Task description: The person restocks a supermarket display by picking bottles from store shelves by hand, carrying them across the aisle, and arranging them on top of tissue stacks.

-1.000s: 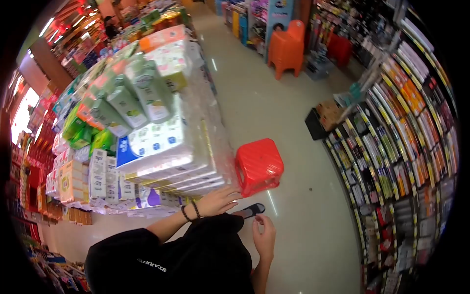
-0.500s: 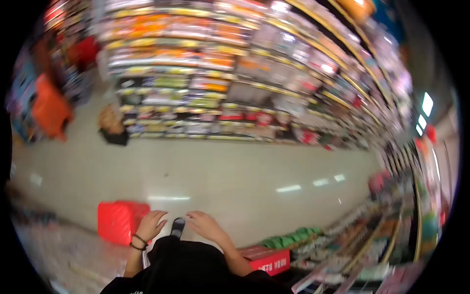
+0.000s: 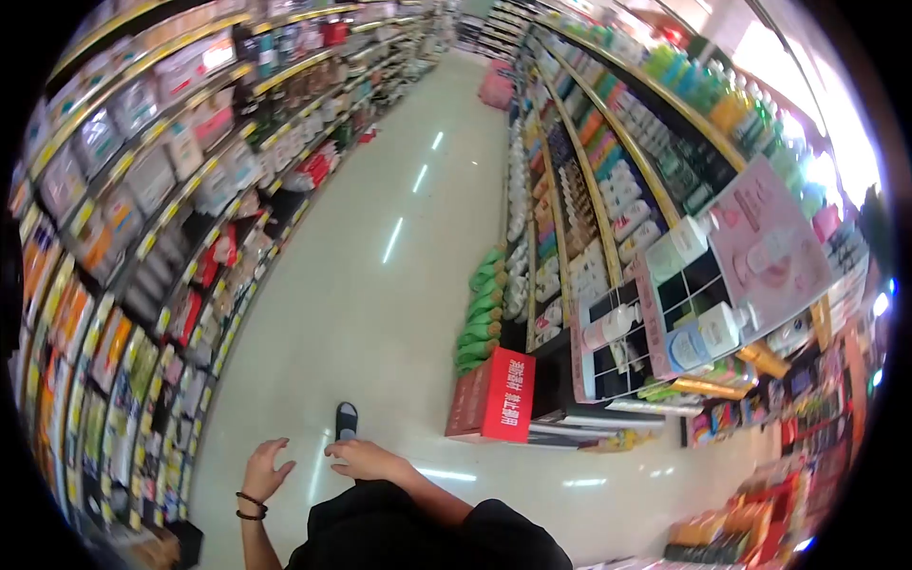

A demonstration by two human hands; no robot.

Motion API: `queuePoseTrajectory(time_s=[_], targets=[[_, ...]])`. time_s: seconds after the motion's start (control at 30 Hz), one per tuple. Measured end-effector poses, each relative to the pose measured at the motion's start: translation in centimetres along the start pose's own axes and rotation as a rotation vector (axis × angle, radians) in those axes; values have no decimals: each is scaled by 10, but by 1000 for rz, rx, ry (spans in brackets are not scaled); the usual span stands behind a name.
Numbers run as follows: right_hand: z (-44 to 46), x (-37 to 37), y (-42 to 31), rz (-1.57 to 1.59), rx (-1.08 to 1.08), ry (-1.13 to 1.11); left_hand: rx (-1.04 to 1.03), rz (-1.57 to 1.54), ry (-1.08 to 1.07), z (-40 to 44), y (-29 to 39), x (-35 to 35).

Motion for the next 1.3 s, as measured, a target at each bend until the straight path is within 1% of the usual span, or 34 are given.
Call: queuePoseTrajectory(time_s=[0.03, 0.07, 0.1, 0.13, 0.2, 0.23, 0.3, 0.4, 0.43, 0.57, 0.67, 0.7, 0.8, 0.87, 0.9, 1.0, 1.03, 1.13, 1.23, 1.3], targets=[[31, 25, 29, 33, -11, 53, -59, -46, -56, 59, 10, -22], [48, 34, 43, 32, -12, 71, -97, -49, -100, 87, 18, -32], [67, 54, 49, 15, -17, 150, -142, -68, -120, 112, 28, -37], [83, 80, 45, -10, -64, 166, -158, -110, -167, 137, 44, -38], [126, 112, 56, -155, 7, 196, -177, -73, -175, 179, 59, -39], [145, 130, 63, -163, 4, 203, -167, -74, -153, 203, 58, -38], [179, 167, 77, -177, -6, 214, -145, -78, -114, 242, 52, -35], [205, 226, 84, -195, -21, 356, -199, -30, -184, 295, 34, -30], [210, 243, 87, -157, -14, 428, -211, -8, -198, 309, 23, -33], [234, 287, 115, 32, -38, 497, -178, -25, -299, 368, -19, -51], [255, 304, 161, 114, -147, 455, -178, 41, -428, 419, -44, -79], [263, 313, 175, 97, -166, 457, -180, 42, -458, 440, -47, -86], [291, 349, 221, 45, -226, 451, -185, -21, -462, 515, -51, -104], [314, 368, 264, 26, -257, 453, -233, -37, -468, 568, -63, -128], [328, 389, 277, 15, -271, 459, -262, -42, -470, 602, -58, -129], [364, 445, 319, -91, -437, 342, -272, -28, -552, 699, -46, -136], [376, 468, 326, -86, -436, 344, -310, -58, -485, 733, -45, -136], [408, 529, 349, -84, -433, 378, -372, -15, -409, 836, -30, -134], [425, 573, 375, -73, -452, 479, -451, 72, -381, 923, -5, -128], [435, 586, 401, -14, -472, 494, -444, -1, -394, 971, 10, -129]])
Point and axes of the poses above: each hand's wrist, its own z-axis towards the middle knuckle, its own x-axis out of the back of the hand, y = z × x, the point moved 10 cm from there along z, towards the middle knuckle, and after that the axes turned 7 degrees about y, right-handed, at the moved point
